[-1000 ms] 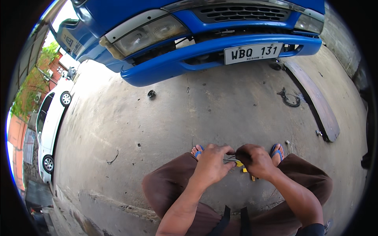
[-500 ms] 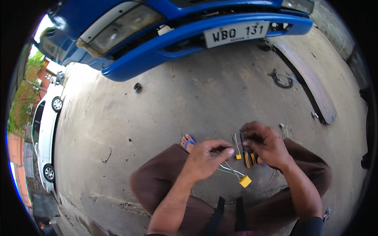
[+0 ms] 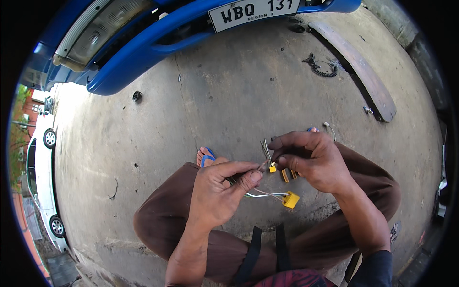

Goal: The person sits on the ground and uses pliers to strip insulation from several wires. They then insert the stripped ends into a white connector and secure them.

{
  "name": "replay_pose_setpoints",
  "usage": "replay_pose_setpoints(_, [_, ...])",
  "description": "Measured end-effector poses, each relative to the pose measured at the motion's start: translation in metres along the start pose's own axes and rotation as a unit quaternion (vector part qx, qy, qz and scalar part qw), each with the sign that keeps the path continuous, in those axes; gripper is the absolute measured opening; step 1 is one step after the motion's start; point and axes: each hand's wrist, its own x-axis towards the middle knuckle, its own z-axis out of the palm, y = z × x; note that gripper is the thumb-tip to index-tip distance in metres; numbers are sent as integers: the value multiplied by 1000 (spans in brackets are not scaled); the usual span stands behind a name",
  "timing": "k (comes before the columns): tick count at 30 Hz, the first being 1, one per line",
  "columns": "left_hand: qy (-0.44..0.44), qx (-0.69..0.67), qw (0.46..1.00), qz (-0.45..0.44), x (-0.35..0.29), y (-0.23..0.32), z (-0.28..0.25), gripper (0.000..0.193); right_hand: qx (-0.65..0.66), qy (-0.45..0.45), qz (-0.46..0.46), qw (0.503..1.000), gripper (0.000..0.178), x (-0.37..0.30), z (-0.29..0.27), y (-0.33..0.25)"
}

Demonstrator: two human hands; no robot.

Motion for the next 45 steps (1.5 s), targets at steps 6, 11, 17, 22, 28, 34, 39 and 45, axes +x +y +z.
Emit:
replay_pose_setpoints(6, [19,96,993,63,-3,1,9,24,-64,23,-18,998,24,-1,4,-4])
replay_pose_setpoints(11, [20,165,981,97,-5,5,11,22,-116,37,-25,992,20,-5,5,-8])
replay_pose_setpoints(17, [21,178,980,92,-5,5,15,22,-171,45,-46,983,19,-6,9,-6])
replay_pose_setpoints(22, [21,178,979,97,-5,3,17,21,-222,54,-88,970,22,-9,10,-7])
replay_pose_setpoints(28, [23,175,980,90,-5,3,18,19,-250,58,-115,960,22,-12,10,-6])
replay_pose_setpoints(34, [20,189,977,99,-5,3,19,17,-290,59,-124,947,23,-13,10,-6])
replay_pose_setpoints(39, [2,205,973,107,-5,3,17,21,-280,56,-128,950,22,-13,11,-4])
replay_pose_setpoints(45, [13,196,976,90,-3,2,18,15,-273,60,-135,951,22,-13,13,-5])
